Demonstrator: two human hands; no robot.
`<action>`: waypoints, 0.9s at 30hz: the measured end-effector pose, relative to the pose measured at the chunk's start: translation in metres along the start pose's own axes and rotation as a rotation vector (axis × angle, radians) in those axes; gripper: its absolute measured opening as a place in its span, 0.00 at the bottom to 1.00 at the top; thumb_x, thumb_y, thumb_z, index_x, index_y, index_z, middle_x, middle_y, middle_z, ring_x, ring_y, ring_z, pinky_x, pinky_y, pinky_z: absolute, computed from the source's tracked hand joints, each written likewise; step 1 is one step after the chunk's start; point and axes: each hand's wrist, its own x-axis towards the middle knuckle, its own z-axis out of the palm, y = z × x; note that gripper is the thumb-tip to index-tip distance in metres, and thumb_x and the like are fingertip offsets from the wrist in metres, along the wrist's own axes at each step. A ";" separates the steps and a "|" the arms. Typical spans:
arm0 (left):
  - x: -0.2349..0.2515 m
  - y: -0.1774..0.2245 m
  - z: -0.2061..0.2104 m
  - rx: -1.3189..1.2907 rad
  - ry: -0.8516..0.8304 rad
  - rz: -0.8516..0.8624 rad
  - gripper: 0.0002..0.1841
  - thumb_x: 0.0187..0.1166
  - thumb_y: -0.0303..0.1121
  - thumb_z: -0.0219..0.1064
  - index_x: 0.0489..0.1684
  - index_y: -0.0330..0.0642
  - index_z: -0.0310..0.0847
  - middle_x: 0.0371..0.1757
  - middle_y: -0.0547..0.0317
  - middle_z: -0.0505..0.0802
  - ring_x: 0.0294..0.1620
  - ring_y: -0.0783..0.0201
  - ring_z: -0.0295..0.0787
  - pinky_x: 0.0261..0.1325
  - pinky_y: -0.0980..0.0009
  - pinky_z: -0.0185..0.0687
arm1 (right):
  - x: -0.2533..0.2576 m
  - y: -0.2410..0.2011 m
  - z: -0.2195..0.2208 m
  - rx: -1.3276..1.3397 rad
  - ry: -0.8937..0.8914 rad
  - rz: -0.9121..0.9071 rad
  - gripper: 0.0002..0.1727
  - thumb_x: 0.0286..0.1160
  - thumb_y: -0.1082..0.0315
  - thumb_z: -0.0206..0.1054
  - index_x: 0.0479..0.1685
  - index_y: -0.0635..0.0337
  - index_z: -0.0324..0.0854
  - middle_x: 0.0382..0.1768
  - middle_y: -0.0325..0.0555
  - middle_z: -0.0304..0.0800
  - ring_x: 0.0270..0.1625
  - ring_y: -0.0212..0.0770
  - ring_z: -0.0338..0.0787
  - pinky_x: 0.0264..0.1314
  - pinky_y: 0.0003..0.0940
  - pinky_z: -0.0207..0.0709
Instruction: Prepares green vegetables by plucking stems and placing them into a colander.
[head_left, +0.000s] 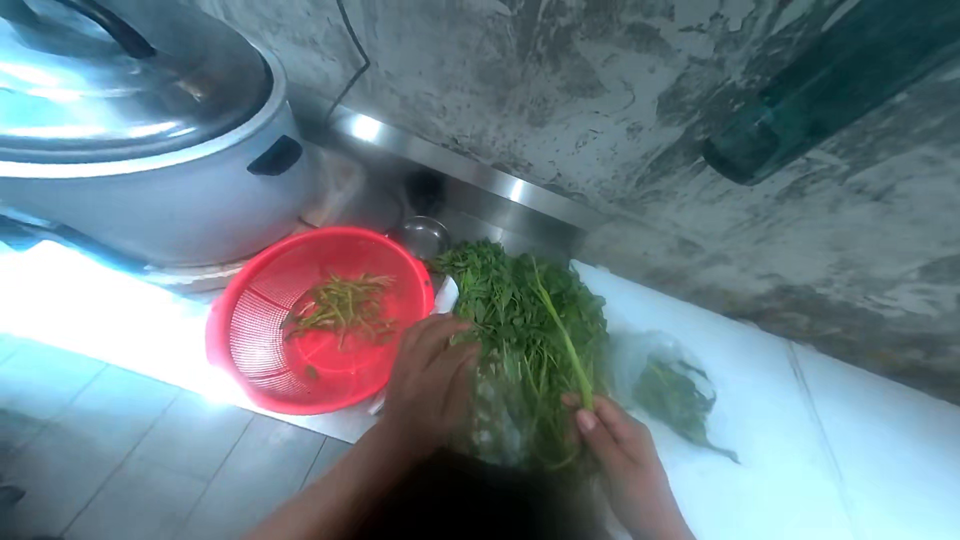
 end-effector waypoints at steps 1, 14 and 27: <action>0.002 0.002 -0.006 -0.011 0.021 0.010 0.12 0.87 0.40 0.58 0.49 0.51 0.88 0.67 0.61 0.87 0.77 0.59 0.76 0.77 0.56 0.75 | 0.001 -0.004 0.002 0.105 -0.029 -0.012 0.19 0.89 0.53 0.59 0.60 0.58 0.85 0.30 0.35 0.86 0.24 0.24 0.77 0.22 0.19 0.72; 0.035 0.046 -0.057 0.097 0.055 0.230 0.16 0.87 0.46 0.61 0.70 0.68 0.81 0.79 0.70 0.80 0.89 0.56 0.58 0.88 0.41 0.47 | -0.014 -0.044 0.010 0.262 -0.366 -0.025 0.16 0.88 0.51 0.60 0.58 0.45 0.89 0.30 0.25 0.87 0.30 0.18 0.81 0.35 0.17 0.77; 0.053 0.007 -0.091 0.228 0.077 0.246 0.13 0.86 0.38 0.58 0.48 0.52 0.92 0.45 0.65 0.93 0.60 0.60 0.87 0.82 0.25 0.48 | -0.035 0.118 -0.008 0.012 -0.451 0.349 0.44 0.75 0.33 0.64 0.74 0.66 0.77 0.64 0.51 0.90 0.66 0.42 0.89 0.72 0.43 0.81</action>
